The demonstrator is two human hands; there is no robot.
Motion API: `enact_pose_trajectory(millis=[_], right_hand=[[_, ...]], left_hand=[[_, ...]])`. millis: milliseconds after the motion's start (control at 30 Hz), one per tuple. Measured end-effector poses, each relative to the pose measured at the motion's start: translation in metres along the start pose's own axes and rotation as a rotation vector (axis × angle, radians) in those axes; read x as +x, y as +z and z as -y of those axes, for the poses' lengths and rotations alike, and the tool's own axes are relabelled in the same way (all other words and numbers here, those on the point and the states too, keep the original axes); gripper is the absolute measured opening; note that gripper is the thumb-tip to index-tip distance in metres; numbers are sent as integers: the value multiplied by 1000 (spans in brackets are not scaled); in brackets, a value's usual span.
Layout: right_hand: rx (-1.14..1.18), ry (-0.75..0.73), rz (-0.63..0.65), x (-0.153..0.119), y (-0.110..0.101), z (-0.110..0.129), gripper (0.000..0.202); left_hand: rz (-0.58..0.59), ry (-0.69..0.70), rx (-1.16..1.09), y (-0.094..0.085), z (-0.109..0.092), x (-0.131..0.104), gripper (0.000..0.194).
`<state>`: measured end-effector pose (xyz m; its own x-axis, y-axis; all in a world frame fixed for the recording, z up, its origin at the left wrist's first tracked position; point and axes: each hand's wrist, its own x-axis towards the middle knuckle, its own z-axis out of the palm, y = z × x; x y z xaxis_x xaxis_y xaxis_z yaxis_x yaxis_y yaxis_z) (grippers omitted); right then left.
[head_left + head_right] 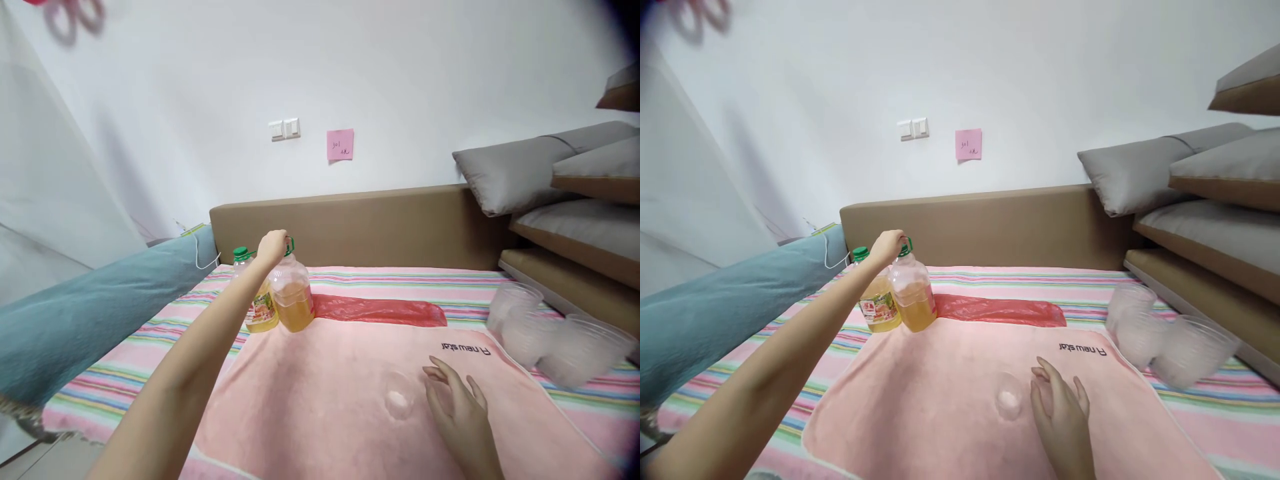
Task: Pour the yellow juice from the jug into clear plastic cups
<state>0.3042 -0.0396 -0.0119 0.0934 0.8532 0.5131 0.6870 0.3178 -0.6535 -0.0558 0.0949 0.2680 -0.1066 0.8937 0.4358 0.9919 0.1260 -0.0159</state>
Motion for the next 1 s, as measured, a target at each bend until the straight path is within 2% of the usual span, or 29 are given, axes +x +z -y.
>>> enact_pose_trajectory(millis=[167,333,433,533,633,767,900,1000], right_hand=[[-1,-1,-11,-2,3,-5,38],[12,16,-36,0,8,-11,41],[28,31,-38,1,7,-9,43],[31,40,-35,1,4,-4,44],[20,33,-35,-1,2,-1,44],[19,13,-45,-2,0,-3,43],[19,-3,-78,-1,3,-9,45],[32,-29,-77,0,9,-13,43]], left_hand=[[-10,7,-39,-9,4,-6,28],[-47,58,-56,-29,-1,-19,26],[-55,116,-63,-45,-14,-36,28],[-15,194,-71,-55,-27,-58,27],[14,237,-71,-59,-34,-76,37],[-12,256,-56,-65,-37,-86,48],[-37,282,-34,-73,-43,-99,49],[-33,326,-29,-73,-49,-121,52]])
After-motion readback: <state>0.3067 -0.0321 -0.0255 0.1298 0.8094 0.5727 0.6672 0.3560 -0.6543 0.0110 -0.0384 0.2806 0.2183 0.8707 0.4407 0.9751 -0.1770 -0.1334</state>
